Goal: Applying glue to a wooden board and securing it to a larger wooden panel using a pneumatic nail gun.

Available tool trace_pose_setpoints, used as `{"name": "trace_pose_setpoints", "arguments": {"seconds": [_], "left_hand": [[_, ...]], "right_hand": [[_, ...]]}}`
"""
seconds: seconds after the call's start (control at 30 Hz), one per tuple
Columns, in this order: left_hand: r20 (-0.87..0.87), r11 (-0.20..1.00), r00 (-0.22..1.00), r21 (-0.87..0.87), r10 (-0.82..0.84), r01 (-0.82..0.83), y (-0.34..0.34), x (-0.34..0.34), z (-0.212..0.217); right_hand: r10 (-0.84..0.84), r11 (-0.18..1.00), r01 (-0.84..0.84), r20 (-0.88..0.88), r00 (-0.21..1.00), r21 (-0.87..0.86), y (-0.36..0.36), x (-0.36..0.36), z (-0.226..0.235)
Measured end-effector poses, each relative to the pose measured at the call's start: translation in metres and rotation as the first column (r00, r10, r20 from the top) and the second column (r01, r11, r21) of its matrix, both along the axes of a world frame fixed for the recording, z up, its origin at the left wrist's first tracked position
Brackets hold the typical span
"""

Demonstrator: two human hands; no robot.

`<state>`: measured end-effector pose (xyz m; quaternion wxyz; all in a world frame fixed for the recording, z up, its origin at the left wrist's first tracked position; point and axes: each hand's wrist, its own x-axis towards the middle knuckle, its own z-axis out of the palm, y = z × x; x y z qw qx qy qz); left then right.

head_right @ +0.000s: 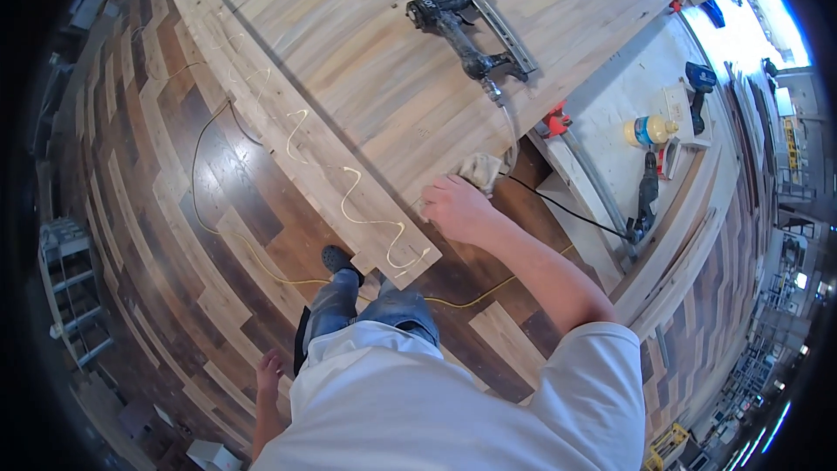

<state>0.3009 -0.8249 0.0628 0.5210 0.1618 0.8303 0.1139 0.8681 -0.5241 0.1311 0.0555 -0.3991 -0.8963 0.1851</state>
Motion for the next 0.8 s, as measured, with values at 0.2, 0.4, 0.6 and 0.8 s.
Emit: {"name": "trace_pose_setpoints", "arguments": {"seconds": [0.2, 0.4, 0.6, 0.8], "left_hand": [[0.012, 1.0, 1.0, 0.018, 0.015, -0.015, 0.002, -0.004, -0.008], [0.038, 0.999, 0.999, 0.027, -0.038, 0.037, 0.012, -0.023, -0.017], [-0.106, 0.967, 0.983, 0.188, -0.152, 0.17, 0.056, -0.011, 0.003], [-0.162, 0.935, 0.948, 0.187, -0.273, 0.302, 0.057, -0.006, 0.008]], "right_hand": [[-0.638, 0.764, 0.643, -0.22, 0.738, -0.059, -0.037, 0.079, 0.039], [-0.89, 0.362, 0.893, -0.187, 0.417, 0.268, -0.019, 0.227, 0.024], [-0.978, 0.205, 0.968, -0.017, 0.21, 0.144, -0.03, 0.264, 0.021], [-0.92, 0.34, 0.89, -0.302, 0.248, -0.304, -0.119, 0.124, -0.056]]}}
